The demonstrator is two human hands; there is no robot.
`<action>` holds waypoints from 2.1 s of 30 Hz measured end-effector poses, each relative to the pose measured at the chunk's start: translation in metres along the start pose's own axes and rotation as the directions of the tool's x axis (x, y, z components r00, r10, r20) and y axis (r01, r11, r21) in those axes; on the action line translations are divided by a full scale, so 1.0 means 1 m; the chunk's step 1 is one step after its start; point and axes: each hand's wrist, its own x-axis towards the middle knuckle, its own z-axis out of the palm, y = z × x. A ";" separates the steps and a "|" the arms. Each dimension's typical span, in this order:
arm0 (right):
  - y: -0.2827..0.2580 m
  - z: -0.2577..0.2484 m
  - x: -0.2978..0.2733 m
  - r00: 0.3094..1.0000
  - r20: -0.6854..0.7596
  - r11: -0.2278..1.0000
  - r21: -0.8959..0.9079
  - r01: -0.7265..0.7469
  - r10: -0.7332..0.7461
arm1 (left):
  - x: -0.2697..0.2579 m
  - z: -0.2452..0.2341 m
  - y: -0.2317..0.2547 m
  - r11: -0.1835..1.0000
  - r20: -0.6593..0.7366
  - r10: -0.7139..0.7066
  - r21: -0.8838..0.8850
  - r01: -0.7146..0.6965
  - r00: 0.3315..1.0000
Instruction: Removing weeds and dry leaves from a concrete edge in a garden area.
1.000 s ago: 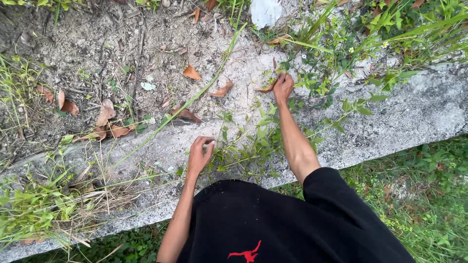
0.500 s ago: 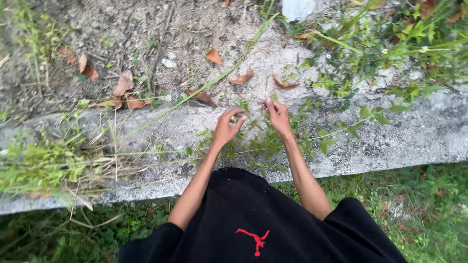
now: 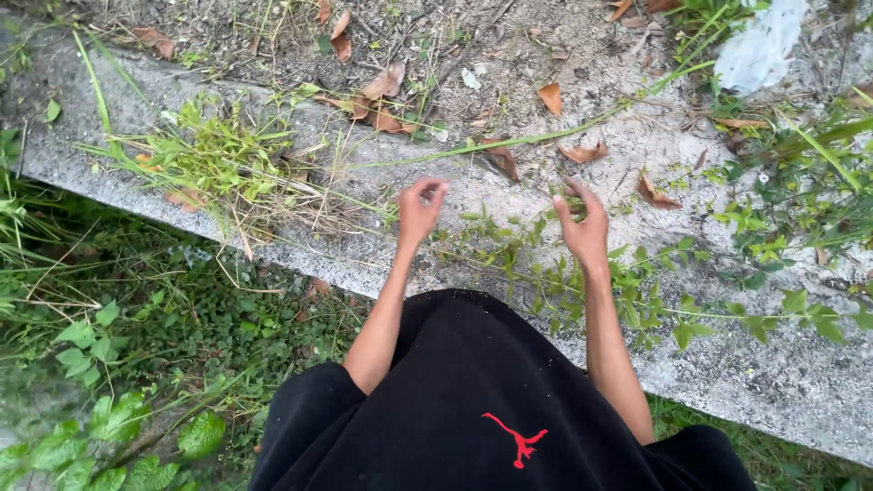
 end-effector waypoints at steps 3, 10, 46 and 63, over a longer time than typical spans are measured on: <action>0.024 -0.017 0.005 0.996 -0.081 0.995 -0.094 0.040 -0.048 | 0.002 -0.074 -0.041 0.971 -0.284 -0.103 0.177 0.158 0.953; 0.066 -0.049 0.019 0.944 -0.161 0.843 -0.510 0.172 -0.290 | -0.005 -0.130 -0.034 0.900 -0.486 -0.018 0.374 0.226 0.874; 0.063 -0.032 0.083 0.991 -0.092 0.970 0.230 -0.076 0.099 | 0.004 0.102 0.078 0.998 0.350 0.002 -0.052 0.017 0.937; -0.080 0.146 0.007 0.829 0.546 0.933 0.347 -0.092 -0.121 | -0.023 -0.131 -0.039 0.979 -0.380 -0.129 -0.193 0.058 0.916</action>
